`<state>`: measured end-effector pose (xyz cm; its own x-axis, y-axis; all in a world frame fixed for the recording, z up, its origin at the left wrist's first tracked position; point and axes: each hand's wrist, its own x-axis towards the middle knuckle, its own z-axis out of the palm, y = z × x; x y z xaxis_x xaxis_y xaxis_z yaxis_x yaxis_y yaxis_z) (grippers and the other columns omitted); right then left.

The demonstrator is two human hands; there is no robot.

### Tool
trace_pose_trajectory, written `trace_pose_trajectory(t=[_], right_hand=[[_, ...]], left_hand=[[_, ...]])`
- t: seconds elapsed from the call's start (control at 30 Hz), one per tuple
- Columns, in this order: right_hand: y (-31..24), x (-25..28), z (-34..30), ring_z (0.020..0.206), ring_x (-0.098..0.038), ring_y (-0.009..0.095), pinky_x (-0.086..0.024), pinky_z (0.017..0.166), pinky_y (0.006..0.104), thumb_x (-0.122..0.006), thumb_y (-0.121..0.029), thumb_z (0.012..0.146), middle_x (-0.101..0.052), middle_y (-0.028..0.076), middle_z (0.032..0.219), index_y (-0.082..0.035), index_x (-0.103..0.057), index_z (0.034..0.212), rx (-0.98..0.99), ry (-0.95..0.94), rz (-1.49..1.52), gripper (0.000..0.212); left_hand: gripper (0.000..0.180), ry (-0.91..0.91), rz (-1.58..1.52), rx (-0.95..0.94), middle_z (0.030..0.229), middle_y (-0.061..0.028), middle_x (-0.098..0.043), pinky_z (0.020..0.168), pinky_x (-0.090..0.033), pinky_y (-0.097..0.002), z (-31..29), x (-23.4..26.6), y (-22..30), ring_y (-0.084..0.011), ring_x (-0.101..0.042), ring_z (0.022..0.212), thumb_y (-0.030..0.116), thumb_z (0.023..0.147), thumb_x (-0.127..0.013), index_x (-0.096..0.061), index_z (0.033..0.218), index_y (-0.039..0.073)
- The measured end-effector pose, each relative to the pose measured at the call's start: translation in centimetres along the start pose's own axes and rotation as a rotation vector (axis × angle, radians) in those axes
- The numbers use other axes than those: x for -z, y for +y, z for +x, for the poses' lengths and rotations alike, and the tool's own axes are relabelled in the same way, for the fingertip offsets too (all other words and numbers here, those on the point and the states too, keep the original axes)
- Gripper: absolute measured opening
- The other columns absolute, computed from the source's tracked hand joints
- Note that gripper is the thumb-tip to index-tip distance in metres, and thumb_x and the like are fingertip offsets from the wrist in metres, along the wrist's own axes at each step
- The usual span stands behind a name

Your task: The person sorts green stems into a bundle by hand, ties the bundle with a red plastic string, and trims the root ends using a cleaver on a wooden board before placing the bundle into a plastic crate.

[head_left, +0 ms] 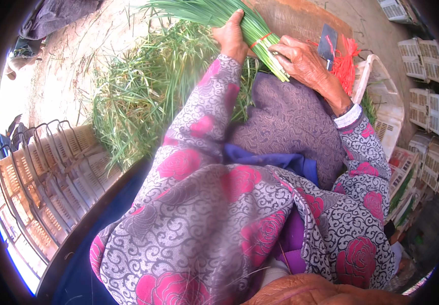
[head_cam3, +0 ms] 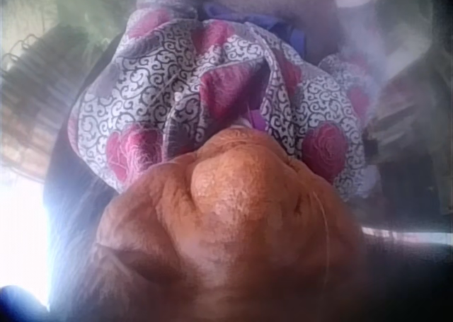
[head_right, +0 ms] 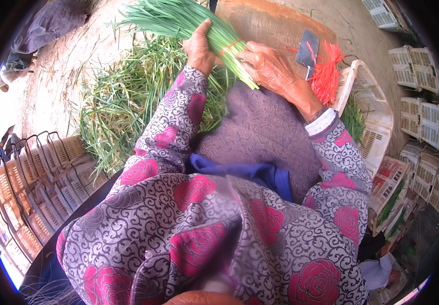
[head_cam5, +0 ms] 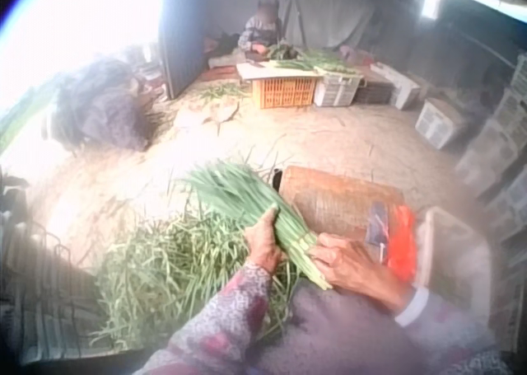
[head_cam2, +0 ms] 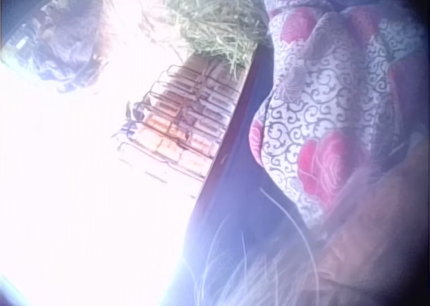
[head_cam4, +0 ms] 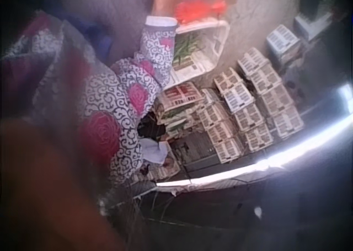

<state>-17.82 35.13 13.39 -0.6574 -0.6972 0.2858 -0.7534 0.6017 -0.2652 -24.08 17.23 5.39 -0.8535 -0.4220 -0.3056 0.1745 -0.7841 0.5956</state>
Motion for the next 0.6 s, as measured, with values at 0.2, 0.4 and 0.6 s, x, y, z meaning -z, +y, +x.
trace_pose_trajectory(t=[0.2, 0.4, 0.6], right_hand=[[0.4, -2.0, -1.3, 0.084, -0.064, 0.031, -0.056, 0.071, 0.0410, -0.067, -0.008, 0.079, -0.059, 0.011, 0.085, -0.003, -0.064, 0.086, 0.164, -0.029, -0.267, 0.010], [1.3, -2.0, -1.2, 0.084, -0.063, 0.035, -0.054, 0.070, 0.0457, -0.066, -0.006, 0.077, -0.060, 0.015, 0.085, -0.002, -0.059, 0.085, 0.227, -0.055, -0.110, 0.011], [4.3, 1.3, -6.5, 0.084, -0.061, 0.041, -0.049, 0.073, 0.0501, -0.064, -0.004, 0.079, -0.063, 0.019, 0.089, 0.002, -0.057, 0.087, -0.023, -0.229, -0.178, 0.012]], left_hand=[[0.061, 0.093, 0.032, 0.001, 0.115, -0.0169, -0.063, 0.083, -0.060, -0.0430, 0.2, 0.5, -1.6, -0.0304, -0.068, 0.096, -0.006, 0.077, -0.077, -0.042, 0.127, -0.002], [0.064, 0.145, 0.052, 0.023, 0.116, -0.0200, -0.061, 0.084, -0.061, -0.0460, 1.5, 1.9, -2.5, -0.0317, -0.068, 0.097, -0.003, 0.078, -0.078, -0.036, 0.126, -0.004], [0.063, 0.130, -0.044, 0.007, 0.120, -0.0160, -0.062, 0.086, -0.060, -0.0420, 3.4, 2.6, -1.6, -0.0302, -0.068, 0.100, -0.011, 0.079, -0.072, -0.041, 0.134, 0.000]])
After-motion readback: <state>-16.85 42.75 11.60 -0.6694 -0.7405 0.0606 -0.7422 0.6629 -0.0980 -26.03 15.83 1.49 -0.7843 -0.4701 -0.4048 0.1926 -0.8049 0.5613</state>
